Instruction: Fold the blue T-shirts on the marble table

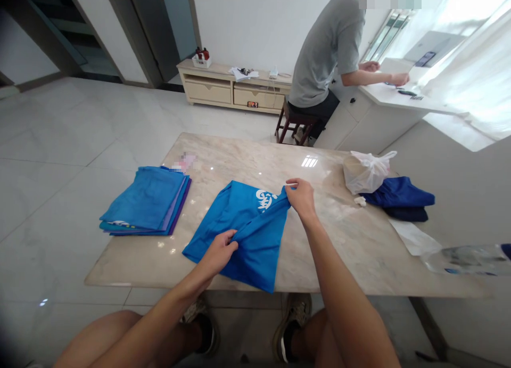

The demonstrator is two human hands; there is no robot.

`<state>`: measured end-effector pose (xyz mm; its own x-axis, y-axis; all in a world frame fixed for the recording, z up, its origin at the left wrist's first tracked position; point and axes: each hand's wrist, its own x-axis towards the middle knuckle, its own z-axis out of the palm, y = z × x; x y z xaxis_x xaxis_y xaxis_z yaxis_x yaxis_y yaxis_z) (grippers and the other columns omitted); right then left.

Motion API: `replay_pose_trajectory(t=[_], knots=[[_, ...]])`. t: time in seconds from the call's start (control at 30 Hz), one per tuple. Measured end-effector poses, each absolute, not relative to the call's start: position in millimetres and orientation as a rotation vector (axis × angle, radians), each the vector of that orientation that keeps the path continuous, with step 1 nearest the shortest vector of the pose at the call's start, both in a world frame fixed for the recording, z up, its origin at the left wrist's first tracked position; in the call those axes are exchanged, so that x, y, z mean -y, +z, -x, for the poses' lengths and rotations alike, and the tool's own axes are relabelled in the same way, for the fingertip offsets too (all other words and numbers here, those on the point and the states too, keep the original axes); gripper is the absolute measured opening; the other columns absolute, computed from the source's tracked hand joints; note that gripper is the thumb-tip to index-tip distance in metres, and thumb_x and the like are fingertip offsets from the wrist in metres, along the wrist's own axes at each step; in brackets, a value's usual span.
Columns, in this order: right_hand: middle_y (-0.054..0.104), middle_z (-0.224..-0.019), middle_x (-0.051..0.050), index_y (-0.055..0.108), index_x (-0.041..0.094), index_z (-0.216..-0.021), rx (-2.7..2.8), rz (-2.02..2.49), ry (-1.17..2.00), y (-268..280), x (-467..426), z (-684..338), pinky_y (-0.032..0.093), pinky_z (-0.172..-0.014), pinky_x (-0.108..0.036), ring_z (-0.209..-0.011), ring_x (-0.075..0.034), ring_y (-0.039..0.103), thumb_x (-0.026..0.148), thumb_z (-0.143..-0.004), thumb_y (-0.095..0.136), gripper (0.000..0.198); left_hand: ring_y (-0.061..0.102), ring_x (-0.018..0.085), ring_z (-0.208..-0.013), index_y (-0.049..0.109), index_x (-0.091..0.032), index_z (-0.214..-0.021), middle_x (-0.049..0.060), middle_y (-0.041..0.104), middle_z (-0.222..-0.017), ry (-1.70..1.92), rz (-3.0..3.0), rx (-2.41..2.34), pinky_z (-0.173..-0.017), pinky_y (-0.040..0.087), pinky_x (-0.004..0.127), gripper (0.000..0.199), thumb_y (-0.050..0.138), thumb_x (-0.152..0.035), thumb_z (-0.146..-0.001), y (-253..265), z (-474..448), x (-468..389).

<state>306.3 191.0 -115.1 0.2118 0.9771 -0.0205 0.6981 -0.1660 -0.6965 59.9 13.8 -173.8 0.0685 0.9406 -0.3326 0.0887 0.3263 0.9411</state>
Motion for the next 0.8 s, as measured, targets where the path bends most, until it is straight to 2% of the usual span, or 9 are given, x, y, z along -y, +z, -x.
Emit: replay_pose_trajectory(t=[0.13, 0.23, 0.3, 0.4, 0.5, 0.57, 0.67, 0.8], knots=[[0.084, -0.085, -0.009, 0.086, 0.013, -0.107, 1.616, 1.867, 0.691, -109.1, -216.2, -244.3, 0.063, -0.075, -0.029, -0.076, -0.023, 0.079, 0.017, -0.084, 0.072, 0.027, 0.074, 0.027, -0.105, 0.079, -0.017, -0.119, 0.007, 0.083, -0.108, 0.862, -0.897, -1.534, -0.094, 0.054, 0.034, 0.047, 0.059, -0.02, -0.076, -168.8, -16.3, -5.1], [0.081, -0.081, -0.01, 0.083, 0.01, -0.107, 1.692, 1.792, 0.857, -125.5, -227.6, -206.6, 0.065, -0.072, -0.03, -0.071, -0.023, 0.081, 0.017, -0.097, 0.064, 0.023, 0.073, 0.029, -0.114, 0.078, -0.02, -0.113, 0.007, 0.083, -0.113, 0.879, -0.816, -1.674, -0.097, 0.056, 0.035, 0.035, 0.061, -0.031, -0.085, -176.6, 20.1, 5.6], [0.083, -0.092, -0.013, 0.081, 0.009, -0.115, 1.8, 1.733, 0.93, -141.6, -230.5, -192.7, 0.067, -0.077, -0.032, -0.077, -0.023, 0.083, 0.012, -0.1, 0.059, 0.026, 0.074, 0.03, -0.117, 0.077, -0.02, -0.111, 0.008, 0.083, -0.113, 0.877, -0.791, -1.677, -0.096, 0.058, 0.036, 0.036, 0.061, -0.046, -0.092, -185.5, 37.6, 10.3], [0.084, -0.121, -0.016, 0.081, 0.013, -0.123, 1.958, 1.669, 0.87, -167.0, -230.0, -186.5, 0.063, -0.102, -0.036, -0.104, -0.024, 0.082, 0.007, -0.096, 0.064, 0.032, 0.077, 0.031, -0.113, 0.073, -0.014, -0.127, 0.013, 0.083, -0.115, 0.786, -0.798, -1.663, -0.093, 0.059, 0.036, 0.057, 0.071, -0.058, -0.091, -197.3, 46.6, 10.9], [0.08, -0.136, -0.016, 0.079, 0.016, -0.132, 2.2, 1.543, 0.739, -190.8, -228.5, -186.7, 0.055, -0.116, -0.043, -0.12, -0.027, 0.076, 0.018, -0.099, 0.071, 0.034, 0.077, 0.033, -0.125, 0.067, -0.01, -0.142, 0.021, 0.08, -0.133, 0.72, -0.958, -1.745, -0.102, 0.058, 0.037, 0.068, 0.083, -0.047, -0.087, -199.3, 38.7, 7.5], [0.079, -0.135, -0.015, 0.078, 0.018, -0.136, 2.337, 1.5, 0.628, -204.1, -228.6, -185.5, 0.051, -0.118, -0.047, -0.121, -0.029, 0.072, 0.03, -0.102, 0.074, 0.036, 0.073, 0.036, -0.135, 0.069, -0.012, -0.142, 0.022, 0.077, -0.142, 0.646, -1.134, -1.822, -0.11, 0.055, 0.039, 0.06, 0.083, -0.04, -0.09, -194.8, 30.9, 5.5], [0.078, -0.129, -0.014, 0.079, 0.021, -0.134, 2.353, 1.581, 0.542, -216.7, -230.3, -180.6, 0.048, -0.117, -0.05, -0.124, -0.033, 0.066, 0.042, -0.105, 0.074, 0.037, 0.072, 0.038, -0.137, 0.072, -0.013, -0.138, 0.023, 0.078, -0.141, 0.49, -1.281, -1.898, -0.111, 0.054, 0.041, 0.047, 0.076, -0.037, -0.098, -186.4, 24.5, 3.3], [0.077, -0.129, -0.014, 0.08, 0.023, -0.12, 2.27, 1.633, 0.55, -219.8, -233.8, -173.2, 0.046, -0.115, -0.053, -0.131, -0.036, 0.061, 0.049, -0.105, 0.074, 0.031, 0.075, 0.037, -0.13, 0.074, -0.013, -0.135, 0.022, 0.08, -0.136, 0.438, -1.36, -1.888, -0.106, 0.056, 0.04, 0.042, 0.071, -0.039, -0.103, -187.5, 27.9, 1.7]])
